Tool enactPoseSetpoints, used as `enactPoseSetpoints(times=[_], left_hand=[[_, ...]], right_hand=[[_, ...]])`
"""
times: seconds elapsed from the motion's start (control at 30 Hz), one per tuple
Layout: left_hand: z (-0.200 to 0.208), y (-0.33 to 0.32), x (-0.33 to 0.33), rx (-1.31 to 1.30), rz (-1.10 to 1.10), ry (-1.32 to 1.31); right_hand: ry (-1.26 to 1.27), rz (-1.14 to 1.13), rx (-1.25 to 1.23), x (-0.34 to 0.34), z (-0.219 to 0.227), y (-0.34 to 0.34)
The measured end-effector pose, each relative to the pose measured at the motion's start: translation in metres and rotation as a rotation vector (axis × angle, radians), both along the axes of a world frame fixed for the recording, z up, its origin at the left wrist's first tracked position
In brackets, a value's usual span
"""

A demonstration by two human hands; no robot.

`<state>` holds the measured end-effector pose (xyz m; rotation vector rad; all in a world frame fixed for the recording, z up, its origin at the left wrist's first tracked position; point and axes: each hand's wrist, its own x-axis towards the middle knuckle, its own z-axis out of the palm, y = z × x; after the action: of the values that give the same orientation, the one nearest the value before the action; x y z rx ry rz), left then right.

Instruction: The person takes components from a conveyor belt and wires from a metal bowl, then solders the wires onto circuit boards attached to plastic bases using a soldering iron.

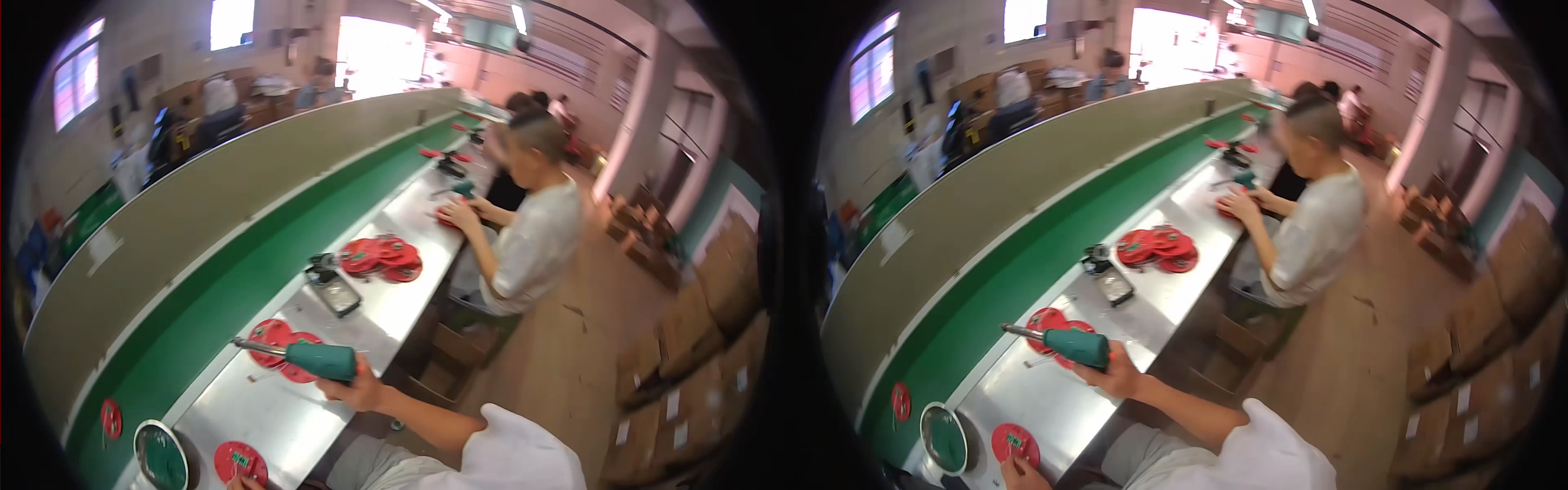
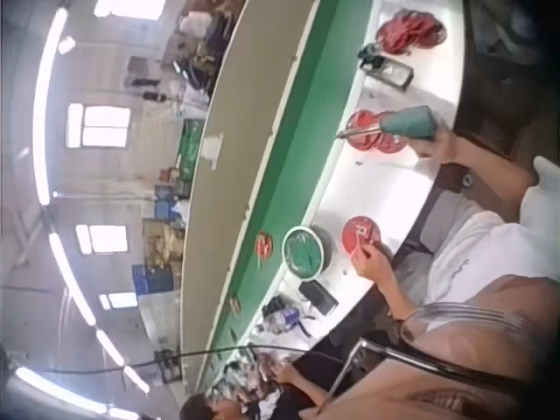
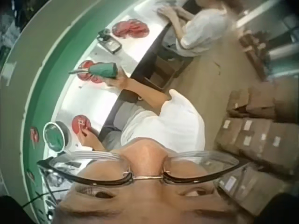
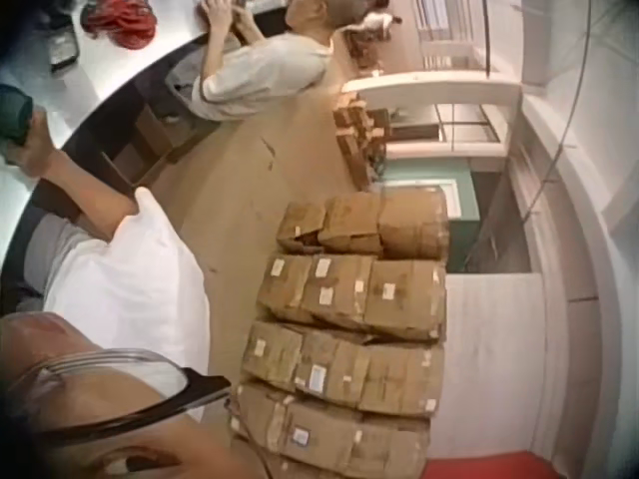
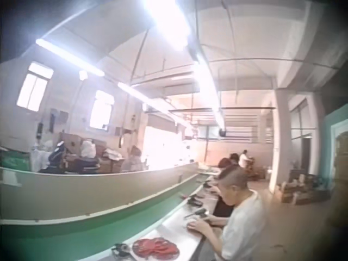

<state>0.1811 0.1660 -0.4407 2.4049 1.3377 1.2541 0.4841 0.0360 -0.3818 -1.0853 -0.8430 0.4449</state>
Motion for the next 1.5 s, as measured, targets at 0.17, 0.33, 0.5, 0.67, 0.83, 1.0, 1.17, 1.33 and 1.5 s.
enactPoseSetpoints(times=[0.17, 0.33, 0.5, 0.67, 0.83, 1.0, 1.17, 1.33, 1.5], left_hand=[[0.026, -0.003, 0.006, -0.144, 0.037, 0.042], [0.016, 0.015, -0.011, 0.035, -0.137, 0.136], [0.050, 0.055, 0.049, -0.236, -0.522, 0.392], [0.063, 0.110, 0.113, 0.116, -0.158, 0.410], [0.048, 0.110, 0.192, 0.010, -0.429, 0.120], [0.014, 0.114, 0.242, -0.170, -0.486, 0.351], [0.018, 0.095, 0.236, -0.208, -0.549, 0.210], [0.038, 0.094, 0.124, -0.164, -0.538, 0.166], [0.024, 0.089, 0.045, -0.271, -0.659, 0.199]], right_hand=[[0.228, -0.065, 0.044, 0.011, -0.042, -0.005], [0.363, -0.143, -0.200, 0.020, -0.104, -0.005], [0.343, -0.313, 0.080, 0.039, -0.094, -0.018], [0.400, -0.251, 0.142, 0.040, -0.092, -0.011], [0.317, -0.318, 0.165, 0.025, -0.091, -0.001], [0.314, -0.382, 0.168, 0.015, -0.093, 0.012], [0.317, -0.501, 0.117, 0.028, -0.101, -0.012], [0.272, -0.444, 0.085, 0.021, -0.091, 0.001], [0.177, -0.385, 0.093, 0.018, -0.091, 0.001]])
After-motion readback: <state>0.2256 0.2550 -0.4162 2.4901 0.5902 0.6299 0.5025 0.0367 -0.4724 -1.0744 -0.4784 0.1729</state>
